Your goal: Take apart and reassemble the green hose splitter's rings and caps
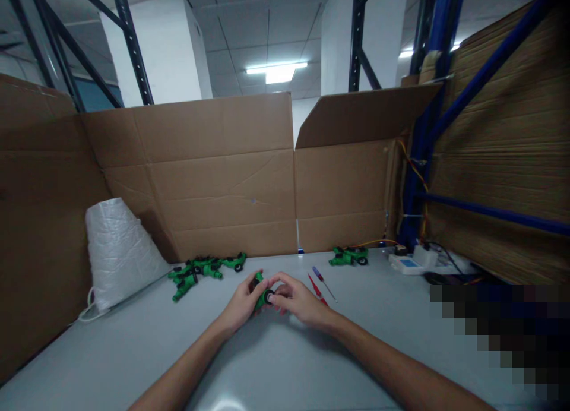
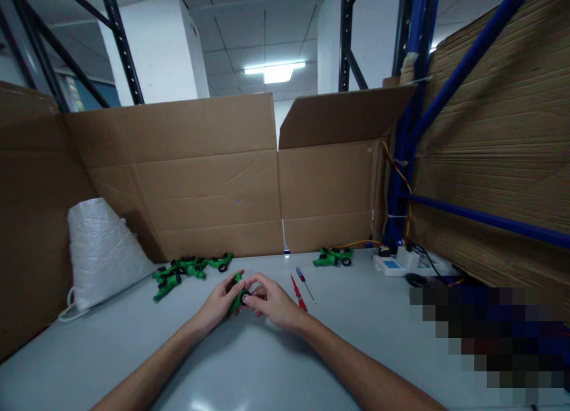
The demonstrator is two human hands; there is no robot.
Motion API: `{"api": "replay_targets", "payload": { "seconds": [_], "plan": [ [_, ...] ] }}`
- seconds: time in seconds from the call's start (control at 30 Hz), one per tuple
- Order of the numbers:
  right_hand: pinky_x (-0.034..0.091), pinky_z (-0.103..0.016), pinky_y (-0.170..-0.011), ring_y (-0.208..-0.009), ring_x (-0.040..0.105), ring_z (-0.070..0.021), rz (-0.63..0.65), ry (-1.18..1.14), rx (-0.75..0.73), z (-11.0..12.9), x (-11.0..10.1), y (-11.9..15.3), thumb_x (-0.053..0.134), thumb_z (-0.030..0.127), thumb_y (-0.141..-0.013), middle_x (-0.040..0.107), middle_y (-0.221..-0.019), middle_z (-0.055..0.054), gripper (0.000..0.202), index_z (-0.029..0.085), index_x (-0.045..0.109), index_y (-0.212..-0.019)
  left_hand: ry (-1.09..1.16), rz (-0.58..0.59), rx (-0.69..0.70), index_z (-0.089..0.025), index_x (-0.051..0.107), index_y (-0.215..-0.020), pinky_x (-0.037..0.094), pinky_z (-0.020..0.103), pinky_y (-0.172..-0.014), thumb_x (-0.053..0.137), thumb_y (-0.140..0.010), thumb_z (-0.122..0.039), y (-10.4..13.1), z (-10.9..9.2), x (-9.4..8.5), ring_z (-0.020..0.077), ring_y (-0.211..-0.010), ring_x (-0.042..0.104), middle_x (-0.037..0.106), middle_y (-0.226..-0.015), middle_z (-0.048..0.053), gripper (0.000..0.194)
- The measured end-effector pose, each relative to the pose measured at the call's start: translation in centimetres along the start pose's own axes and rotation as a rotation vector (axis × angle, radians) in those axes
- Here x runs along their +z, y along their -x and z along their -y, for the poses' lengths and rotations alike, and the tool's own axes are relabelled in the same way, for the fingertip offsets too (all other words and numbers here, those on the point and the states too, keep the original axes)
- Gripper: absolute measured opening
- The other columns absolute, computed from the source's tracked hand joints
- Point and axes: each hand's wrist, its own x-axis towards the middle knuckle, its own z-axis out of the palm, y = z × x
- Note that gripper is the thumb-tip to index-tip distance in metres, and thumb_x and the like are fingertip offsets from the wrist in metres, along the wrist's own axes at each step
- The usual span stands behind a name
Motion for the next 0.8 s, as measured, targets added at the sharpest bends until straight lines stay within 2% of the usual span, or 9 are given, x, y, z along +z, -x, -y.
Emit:
{"api": "replay_targets", "payload": {
  "seconds": [0.1, 0.23, 0.37, 0.8],
  "plan": [
    [0.05, -0.029, -0.067, -0.072, 0.062, -0.0168, 0.028, -0.025, -0.002, -0.45, -0.03, -0.02, 0.078, 0.053, -0.087, 0.067, -0.078, 0.002, 0.044, 0.023, 0.057, -0.112, -0.073, -0.007, 0.05, -0.013, 0.047, -0.154, 0.041, 0.023, -0.053, 0.064, -0.092, -0.067, 0.11, 0.14, -0.14, 0.0122, -0.061, 0.055, 0.069, -0.094, 0.005, 0.084],
    [0.048, -0.028, -0.066, -0.07, 0.06, -0.016, 0.06, -0.031, -0.004, -0.96, -0.1, 0.02, 0.078, 0.051, -0.087, 0.064, -0.076, 0.003, 0.042, 0.023, 0.057, -0.109, -0.149, -0.017, 0.091, -0.011, 0.05, -0.152, 0.049, 0.029, -0.072, 0.064, -0.093, -0.064, 0.18, 0.39, -0.19, 0.0192, -0.08, 0.061, 0.07, -0.097, 0.006, 0.08],
    [0.048, -0.028, -0.066, -0.07, 0.06, -0.0161, 0.039, -0.021, 0.001, -1.07, -0.04, 0.04, 0.077, 0.049, -0.087, 0.065, -0.077, 0.002, 0.04, 0.023, 0.057, -0.11, -0.154, -0.016, 0.11, -0.011, 0.052, -0.151, 0.05, 0.033, -0.085, 0.061, -0.095, -0.063, 0.17, 0.38, -0.14, 0.0239, -0.095, 0.063, 0.07, -0.103, 0.008, 0.077],
    [0.048, -0.027, -0.064, -0.069, 0.059, -0.0158, 0.005, 0.002, 0.0, -0.87, 0.19, -0.01, 0.076, 0.043, -0.087, 0.064, -0.076, 0.003, 0.033, 0.022, 0.058, -0.106, -0.15, -0.034, 0.112, -0.011, 0.053, -0.149, 0.05, 0.033, -0.083, 0.062, -0.094, -0.063, 0.62, -0.4, 0.09, 0.0238, -0.089, 0.064, 0.069, -0.09, 0.005, 0.076]
  ]
}}
